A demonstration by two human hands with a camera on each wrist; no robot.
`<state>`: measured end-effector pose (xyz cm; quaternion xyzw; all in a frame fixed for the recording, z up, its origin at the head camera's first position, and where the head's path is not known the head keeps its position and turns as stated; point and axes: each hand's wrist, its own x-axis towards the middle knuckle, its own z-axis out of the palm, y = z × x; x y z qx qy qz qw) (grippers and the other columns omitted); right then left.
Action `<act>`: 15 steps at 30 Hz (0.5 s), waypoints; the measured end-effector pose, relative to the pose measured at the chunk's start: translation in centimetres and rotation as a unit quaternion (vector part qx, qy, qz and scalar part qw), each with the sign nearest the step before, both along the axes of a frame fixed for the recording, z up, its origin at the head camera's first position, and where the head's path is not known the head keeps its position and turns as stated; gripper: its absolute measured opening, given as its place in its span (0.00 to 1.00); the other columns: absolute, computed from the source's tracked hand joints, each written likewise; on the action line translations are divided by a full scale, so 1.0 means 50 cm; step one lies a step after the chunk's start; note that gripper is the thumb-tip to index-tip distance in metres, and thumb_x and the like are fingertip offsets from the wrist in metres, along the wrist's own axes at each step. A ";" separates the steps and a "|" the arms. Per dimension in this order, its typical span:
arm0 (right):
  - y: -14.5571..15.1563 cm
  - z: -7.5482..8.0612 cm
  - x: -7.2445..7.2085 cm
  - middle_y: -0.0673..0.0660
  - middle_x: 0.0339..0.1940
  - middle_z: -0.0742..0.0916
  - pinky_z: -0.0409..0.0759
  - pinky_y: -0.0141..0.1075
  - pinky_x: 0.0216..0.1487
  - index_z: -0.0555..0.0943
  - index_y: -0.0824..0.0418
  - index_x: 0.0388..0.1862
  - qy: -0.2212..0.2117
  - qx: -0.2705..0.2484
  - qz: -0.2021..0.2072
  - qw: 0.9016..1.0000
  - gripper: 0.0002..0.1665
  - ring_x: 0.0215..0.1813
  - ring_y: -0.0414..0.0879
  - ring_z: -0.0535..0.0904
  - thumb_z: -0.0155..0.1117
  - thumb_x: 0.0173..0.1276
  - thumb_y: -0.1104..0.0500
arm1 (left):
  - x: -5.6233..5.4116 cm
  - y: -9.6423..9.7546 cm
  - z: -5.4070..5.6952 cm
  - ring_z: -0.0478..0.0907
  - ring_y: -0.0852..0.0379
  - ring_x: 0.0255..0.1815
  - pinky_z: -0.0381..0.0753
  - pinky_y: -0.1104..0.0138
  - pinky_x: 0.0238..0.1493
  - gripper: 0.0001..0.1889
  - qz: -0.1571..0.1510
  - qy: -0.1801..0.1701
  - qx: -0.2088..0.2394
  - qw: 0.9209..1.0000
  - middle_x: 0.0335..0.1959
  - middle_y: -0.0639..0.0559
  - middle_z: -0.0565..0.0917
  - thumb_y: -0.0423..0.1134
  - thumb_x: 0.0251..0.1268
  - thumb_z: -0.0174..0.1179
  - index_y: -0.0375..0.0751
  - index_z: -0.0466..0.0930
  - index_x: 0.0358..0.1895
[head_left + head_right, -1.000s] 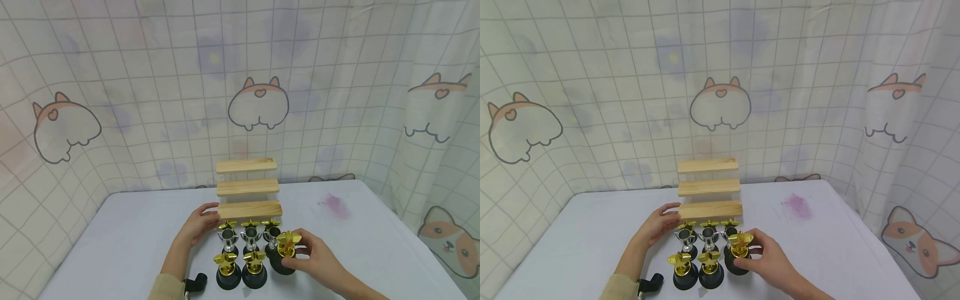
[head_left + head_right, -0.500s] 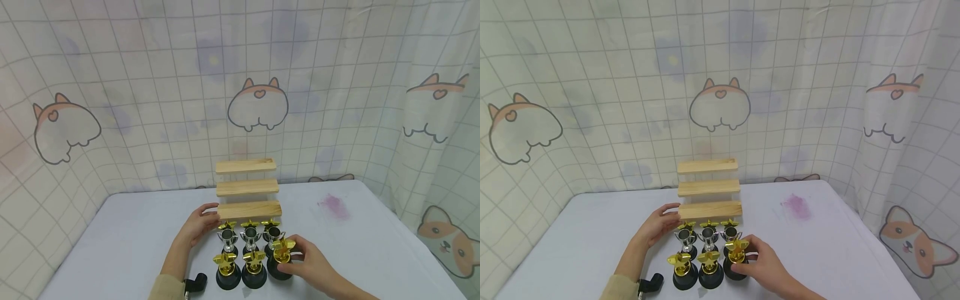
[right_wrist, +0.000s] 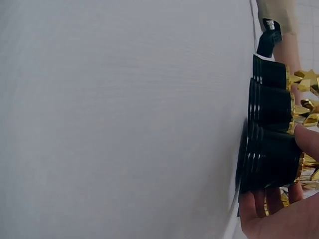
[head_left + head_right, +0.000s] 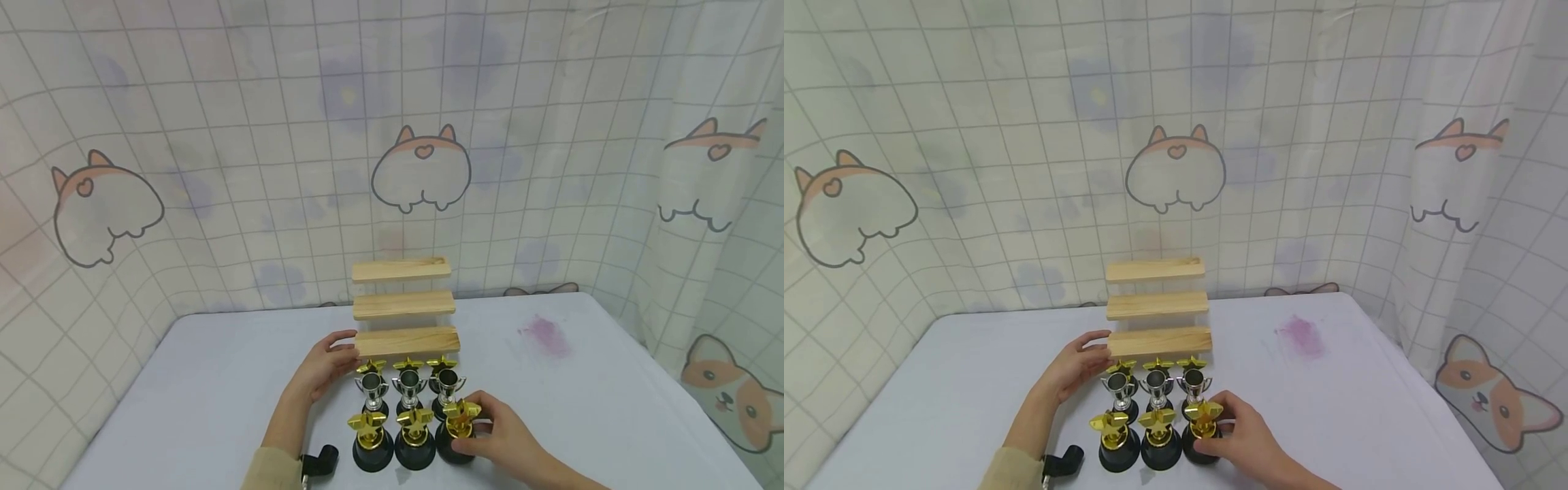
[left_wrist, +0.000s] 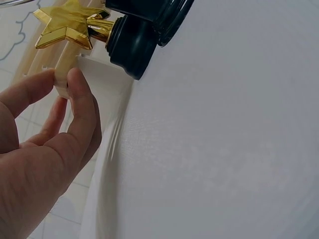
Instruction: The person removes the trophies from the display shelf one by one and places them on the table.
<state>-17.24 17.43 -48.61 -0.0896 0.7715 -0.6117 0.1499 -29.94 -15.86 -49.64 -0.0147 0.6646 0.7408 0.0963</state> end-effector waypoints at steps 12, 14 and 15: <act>-0.001 -0.003 0.000 0.57 0.47 0.82 0.87 0.42 0.48 0.73 0.67 0.53 -0.004 0.030 0.013 0.999 0.31 0.49 0.53 0.85 0.81 0.57 0.64 | 0.002 0.000 -0.001 0.84 0.51 0.44 0.87 0.60 0.51 0.27 0.000 -0.003 -0.001 1.000 0.54 0.34 0.80 0.27 0.69 0.63 0.32 0.70 0.70; 0.000 -0.003 0.001 0.56 0.47 0.82 0.86 0.43 0.49 0.73 0.67 0.54 0.000 0.035 0.015 0.999 0.32 0.49 0.53 0.85 0.81 0.57 0.63 | 0.003 -0.001 -0.001 0.84 0.50 0.44 0.87 0.59 0.52 0.26 -0.001 -0.002 -0.006 1.000 0.54 0.34 0.81 0.27 0.70 0.63 0.32 0.70 0.70; 0.001 -0.003 0.002 0.56 0.47 0.82 0.86 0.44 0.49 0.73 0.67 0.54 0.002 0.037 0.017 0.999 0.32 0.49 0.53 0.85 0.81 0.56 0.63 | 0.003 -0.001 -0.001 0.84 0.50 0.45 0.86 0.58 0.53 0.26 -0.002 -0.001 -0.009 1.000 0.54 0.34 0.81 0.27 0.70 0.63 0.32 0.70 0.69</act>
